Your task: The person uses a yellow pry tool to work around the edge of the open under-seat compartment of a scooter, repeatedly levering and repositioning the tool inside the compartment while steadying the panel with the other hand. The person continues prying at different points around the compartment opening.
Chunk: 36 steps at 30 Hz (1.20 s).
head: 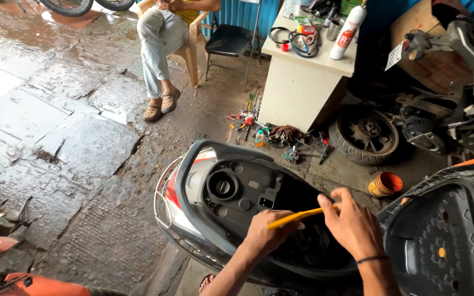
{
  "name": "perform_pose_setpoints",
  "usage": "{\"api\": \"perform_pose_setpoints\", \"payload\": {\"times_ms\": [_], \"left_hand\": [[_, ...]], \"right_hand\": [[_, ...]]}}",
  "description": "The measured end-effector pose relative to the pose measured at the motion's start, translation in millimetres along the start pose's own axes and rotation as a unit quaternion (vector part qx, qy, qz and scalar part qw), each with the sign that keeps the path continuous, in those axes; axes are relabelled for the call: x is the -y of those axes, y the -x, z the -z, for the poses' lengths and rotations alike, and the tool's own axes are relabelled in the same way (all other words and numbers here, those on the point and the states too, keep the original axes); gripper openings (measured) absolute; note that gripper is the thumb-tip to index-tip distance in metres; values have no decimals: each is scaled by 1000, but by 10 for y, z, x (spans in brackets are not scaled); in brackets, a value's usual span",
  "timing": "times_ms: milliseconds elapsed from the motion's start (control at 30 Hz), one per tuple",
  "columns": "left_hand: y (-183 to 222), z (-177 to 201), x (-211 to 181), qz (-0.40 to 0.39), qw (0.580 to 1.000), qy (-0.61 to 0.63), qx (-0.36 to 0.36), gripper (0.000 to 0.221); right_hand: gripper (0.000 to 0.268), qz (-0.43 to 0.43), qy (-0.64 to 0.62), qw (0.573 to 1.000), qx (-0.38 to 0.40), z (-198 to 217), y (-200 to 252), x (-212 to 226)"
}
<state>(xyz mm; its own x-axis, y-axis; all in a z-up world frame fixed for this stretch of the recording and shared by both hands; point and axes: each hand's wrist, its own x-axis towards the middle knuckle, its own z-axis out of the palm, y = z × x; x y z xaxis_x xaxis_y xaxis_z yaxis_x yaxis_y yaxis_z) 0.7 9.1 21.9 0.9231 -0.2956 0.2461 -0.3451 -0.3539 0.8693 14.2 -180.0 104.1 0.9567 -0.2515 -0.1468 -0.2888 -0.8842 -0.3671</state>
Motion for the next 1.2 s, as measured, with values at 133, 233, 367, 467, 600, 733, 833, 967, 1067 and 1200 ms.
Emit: {"api": "perform_pose_setpoints", "payload": {"times_ms": [133,233,367,467,600,733,833,967,1067,1200], "left_hand": [[-106,-216,284,4,1000,-21,-7,23],[-138,-432,366,-23,999,-36,-22,20],[0,-260,374,-19,999,-24,-37,20],[15,-116,247,-19,999,-20,-47,21],[19,-96,91,-13,999,9,-30,23],[-84,-387,305,-36,998,-11,-53,19],[-179,-338,296,90,994,-54,36,30],[-109,-342,447,-4,998,-8,-65,25],[-121,-293,347,11,999,11,36,21],[-116,-313,421,31,998,36,44,23]], "right_hand": [[38,126,-368,912,129,-42,178,507],[33,186,-323,921,115,-110,299,493],[28,264,-270,918,122,-94,297,423],[36,18,-121,986,116,59,154,168],[39,23,-87,991,96,-92,37,256],[37,146,-101,969,171,-1650,-85,510],[37,217,-112,943,228,-2026,244,443],[37,336,-117,881,311,-442,871,885],[37,392,-116,844,347,-158,810,954],[34,197,3,956,218,-157,588,714]]}}
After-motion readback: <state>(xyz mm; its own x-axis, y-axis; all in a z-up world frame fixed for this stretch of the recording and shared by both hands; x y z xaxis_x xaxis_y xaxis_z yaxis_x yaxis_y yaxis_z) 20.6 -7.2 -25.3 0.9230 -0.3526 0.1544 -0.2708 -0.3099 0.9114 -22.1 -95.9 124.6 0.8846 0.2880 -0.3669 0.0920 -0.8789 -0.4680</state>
